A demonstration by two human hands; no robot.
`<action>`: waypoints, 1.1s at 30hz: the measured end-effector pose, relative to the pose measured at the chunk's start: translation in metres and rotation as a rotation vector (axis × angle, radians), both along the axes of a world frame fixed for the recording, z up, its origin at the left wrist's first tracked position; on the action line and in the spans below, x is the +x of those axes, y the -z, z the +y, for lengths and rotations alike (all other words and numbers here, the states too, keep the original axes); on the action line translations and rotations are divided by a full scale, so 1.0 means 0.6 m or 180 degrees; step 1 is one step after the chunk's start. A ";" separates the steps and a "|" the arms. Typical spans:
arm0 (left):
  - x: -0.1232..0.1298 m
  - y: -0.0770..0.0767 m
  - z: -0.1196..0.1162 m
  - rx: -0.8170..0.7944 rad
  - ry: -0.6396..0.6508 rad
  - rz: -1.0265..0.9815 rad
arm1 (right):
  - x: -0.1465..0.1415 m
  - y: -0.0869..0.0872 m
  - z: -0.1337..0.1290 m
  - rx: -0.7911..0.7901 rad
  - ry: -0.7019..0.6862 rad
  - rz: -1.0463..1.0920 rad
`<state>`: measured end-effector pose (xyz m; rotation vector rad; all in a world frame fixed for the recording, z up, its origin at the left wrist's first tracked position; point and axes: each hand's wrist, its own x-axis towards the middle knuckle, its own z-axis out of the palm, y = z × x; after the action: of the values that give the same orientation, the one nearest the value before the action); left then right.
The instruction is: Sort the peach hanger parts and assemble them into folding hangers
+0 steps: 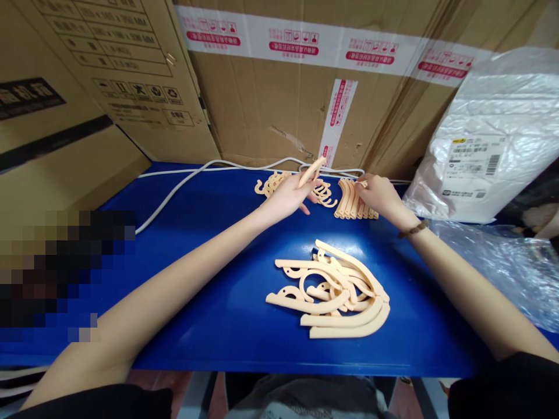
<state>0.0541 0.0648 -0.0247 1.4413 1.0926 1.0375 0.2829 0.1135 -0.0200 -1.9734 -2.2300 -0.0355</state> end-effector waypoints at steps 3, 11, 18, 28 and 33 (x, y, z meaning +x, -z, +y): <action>0.000 0.003 -0.001 0.0014 0.0042 -0.0012 | 0.002 0.002 0.002 -0.0005 0.0003 0.0063; -0.009 0.013 0.003 -0.0032 0.0050 0.0210 | 0.002 0.007 0.001 0.0027 0.0038 0.0014; -0.007 0.014 0.003 0.0056 -0.0007 0.0181 | -0.020 0.004 -0.017 0.0135 0.0224 -0.0282; -0.006 0.016 0.004 0.0113 0.0050 0.0105 | -0.026 0.005 -0.017 0.0154 0.0284 -0.0423; -0.006 0.014 0.002 0.0129 0.0054 0.0081 | -0.026 0.007 -0.017 0.0179 0.0277 -0.0458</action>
<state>0.0506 0.0659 -0.0332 1.4973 1.0811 1.0371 0.2675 0.1031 -0.0239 -2.0978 -2.1992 -0.2557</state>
